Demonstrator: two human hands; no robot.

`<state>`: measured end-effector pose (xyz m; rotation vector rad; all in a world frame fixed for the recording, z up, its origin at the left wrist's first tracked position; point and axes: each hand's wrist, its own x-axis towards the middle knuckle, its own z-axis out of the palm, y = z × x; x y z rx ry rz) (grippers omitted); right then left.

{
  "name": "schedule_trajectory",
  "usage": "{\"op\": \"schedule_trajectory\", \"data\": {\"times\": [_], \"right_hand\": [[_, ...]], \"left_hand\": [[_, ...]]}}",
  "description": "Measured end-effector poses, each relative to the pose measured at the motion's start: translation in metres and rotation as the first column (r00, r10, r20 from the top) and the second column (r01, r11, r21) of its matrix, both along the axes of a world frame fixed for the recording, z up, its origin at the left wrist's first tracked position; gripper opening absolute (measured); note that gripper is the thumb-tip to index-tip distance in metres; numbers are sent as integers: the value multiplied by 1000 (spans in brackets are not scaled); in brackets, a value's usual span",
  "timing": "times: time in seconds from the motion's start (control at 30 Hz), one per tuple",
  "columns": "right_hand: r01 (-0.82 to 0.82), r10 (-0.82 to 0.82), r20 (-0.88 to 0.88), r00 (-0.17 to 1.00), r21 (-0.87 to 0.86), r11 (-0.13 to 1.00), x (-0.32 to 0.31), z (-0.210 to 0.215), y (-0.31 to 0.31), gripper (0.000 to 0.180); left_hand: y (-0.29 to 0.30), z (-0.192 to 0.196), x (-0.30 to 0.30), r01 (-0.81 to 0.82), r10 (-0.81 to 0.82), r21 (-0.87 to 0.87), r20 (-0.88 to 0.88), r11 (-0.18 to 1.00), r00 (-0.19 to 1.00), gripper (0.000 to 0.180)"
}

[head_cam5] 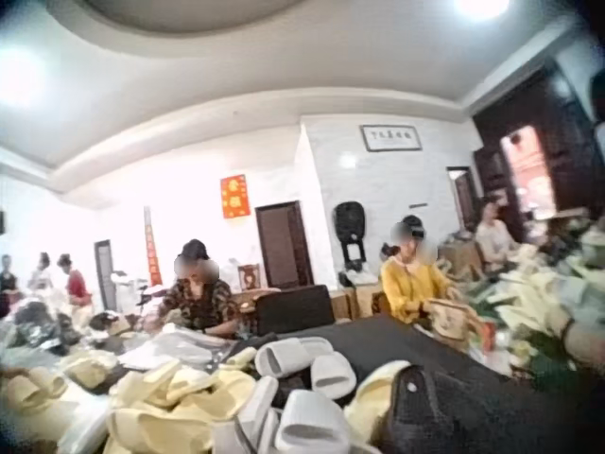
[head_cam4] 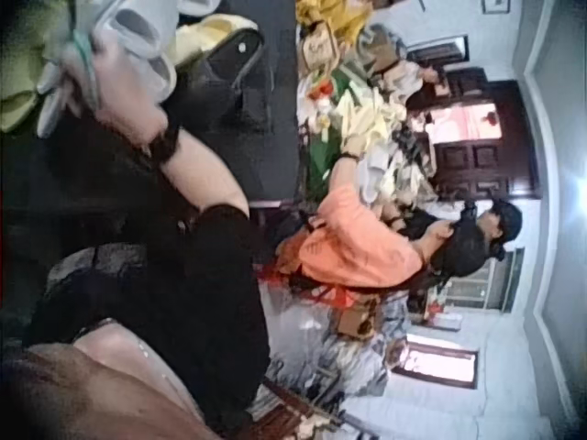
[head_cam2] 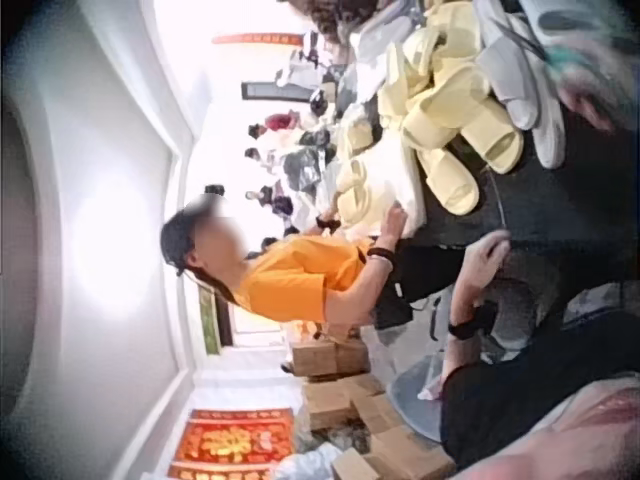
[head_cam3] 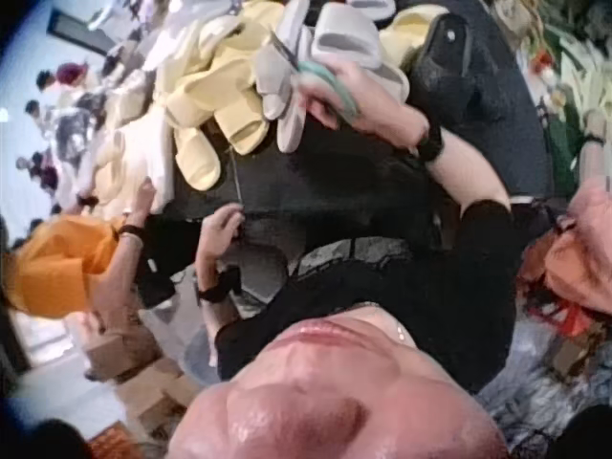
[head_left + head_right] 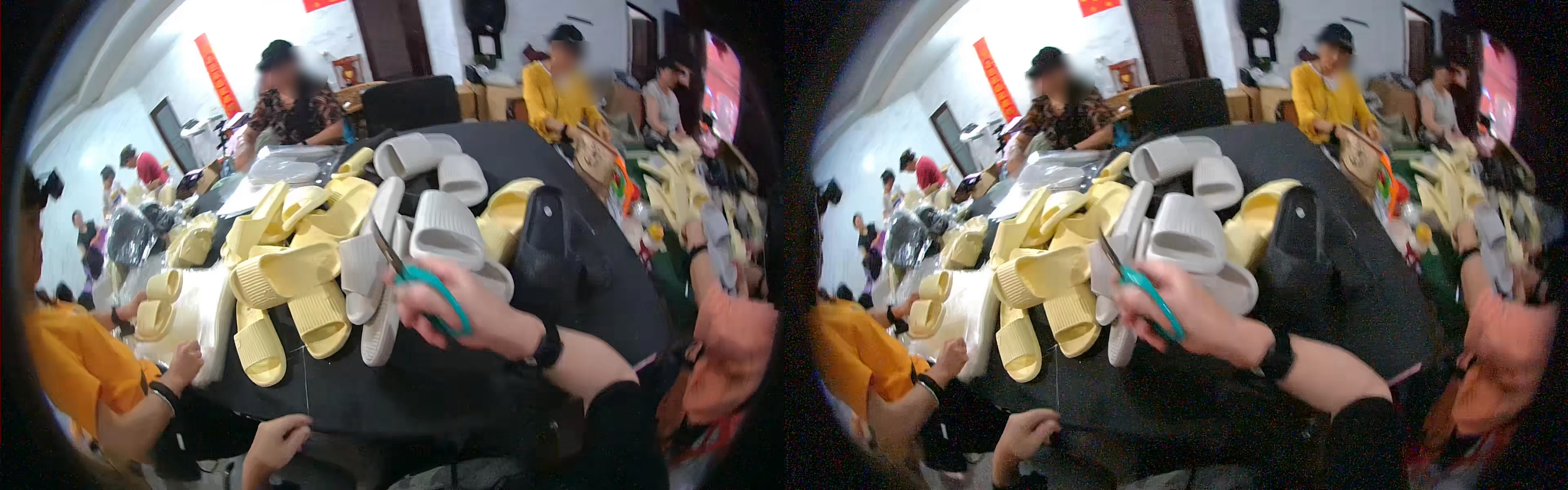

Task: Trimming loose threads and excess material from manufactured sandals using scissors.

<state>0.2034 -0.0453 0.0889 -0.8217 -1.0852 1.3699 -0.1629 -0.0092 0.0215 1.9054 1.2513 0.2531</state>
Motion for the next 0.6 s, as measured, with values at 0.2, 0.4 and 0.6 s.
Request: {"op": "schedule_trajectory", "data": {"times": [0.2,0.4,0.6], "right_hand": [[215,-227,263,938,76,974,-4,14,-18,37],[598,-598,19,801,0,802,45,-37,-42,34],[422,-423,13,906,35,906,14,4,-29,36]], "left_hand": [[38,5,56,-139,129,-3,390,990,912,29],[93,-13,90,3,203,-345,559,939,804,39],[111,-32,117,81,237,-484,560,871,794,28]]}}
